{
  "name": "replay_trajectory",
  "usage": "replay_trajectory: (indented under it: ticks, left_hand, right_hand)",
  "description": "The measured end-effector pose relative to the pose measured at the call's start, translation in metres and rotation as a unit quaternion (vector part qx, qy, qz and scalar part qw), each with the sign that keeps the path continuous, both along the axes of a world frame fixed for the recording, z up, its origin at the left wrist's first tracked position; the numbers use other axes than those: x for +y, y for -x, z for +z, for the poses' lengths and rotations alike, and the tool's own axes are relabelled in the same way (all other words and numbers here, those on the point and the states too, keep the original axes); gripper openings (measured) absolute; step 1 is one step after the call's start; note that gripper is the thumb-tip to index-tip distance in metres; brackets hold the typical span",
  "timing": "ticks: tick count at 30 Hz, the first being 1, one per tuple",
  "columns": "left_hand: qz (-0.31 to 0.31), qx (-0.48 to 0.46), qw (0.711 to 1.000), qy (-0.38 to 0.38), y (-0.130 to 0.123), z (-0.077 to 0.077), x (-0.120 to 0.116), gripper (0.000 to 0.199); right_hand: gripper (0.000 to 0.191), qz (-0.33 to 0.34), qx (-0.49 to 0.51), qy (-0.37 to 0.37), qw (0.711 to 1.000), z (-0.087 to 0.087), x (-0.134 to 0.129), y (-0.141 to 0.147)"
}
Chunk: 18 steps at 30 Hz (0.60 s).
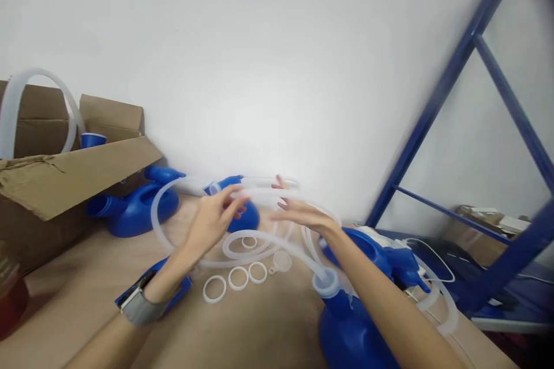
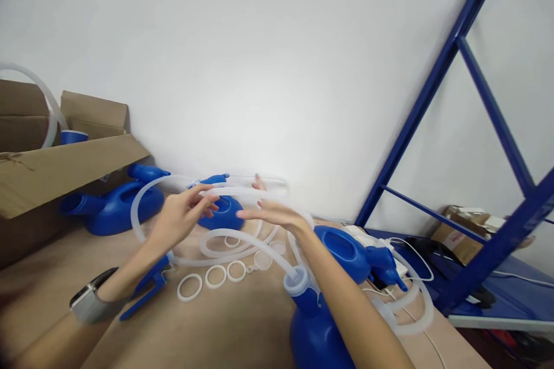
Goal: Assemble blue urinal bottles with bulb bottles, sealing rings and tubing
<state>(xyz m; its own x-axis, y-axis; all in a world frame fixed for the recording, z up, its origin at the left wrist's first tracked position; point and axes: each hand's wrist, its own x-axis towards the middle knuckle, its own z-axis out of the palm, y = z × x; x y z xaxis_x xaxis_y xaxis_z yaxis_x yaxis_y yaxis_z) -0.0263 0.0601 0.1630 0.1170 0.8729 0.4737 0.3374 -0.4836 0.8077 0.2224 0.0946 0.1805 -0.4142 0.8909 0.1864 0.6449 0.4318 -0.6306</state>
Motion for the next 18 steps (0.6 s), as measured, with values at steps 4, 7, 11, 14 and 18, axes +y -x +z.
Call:
replay_trajectory:
  ticks: [4, 7, 11, 14, 18]
  left_hand:
    - [0.027, 0.014, 0.999, 0.015, 0.026, 0.004, 0.019, 0.057]
    - [-0.011, 0.041, 0.998, 0.035, 0.037, 0.004, 0.024, 0.058]
    - [-0.042, 0.096, 0.994, 0.029, 0.038, 0.002, 0.024, 0.047]
    - [-0.064, 0.149, 0.986, 0.043, 0.035, -0.002, 0.027, 0.044]
    - [-0.106, 0.196, 0.972, 0.078, 0.048, -0.008, 0.038, 0.054]
  right_hand:
    - [0.109, 0.109, 0.491, -0.039, 0.864, 0.007, -0.053, -0.051]
    - [0.061, -0.003, 0.611, -0.121, 0.782, 0.023, -0.080, -0.060]
    - [0.055, -0.050, 0.600, -0.091, 0.793, 0.041, -0.092, -0.048]
    - [0.054, -0.048, 0.604, -0.134, 0.784, 0.040, -0.090, -0.048]
    - [0.028, -0.102, 0.626, -0.296, 0.714, 0.031, -0.082, -0.080]
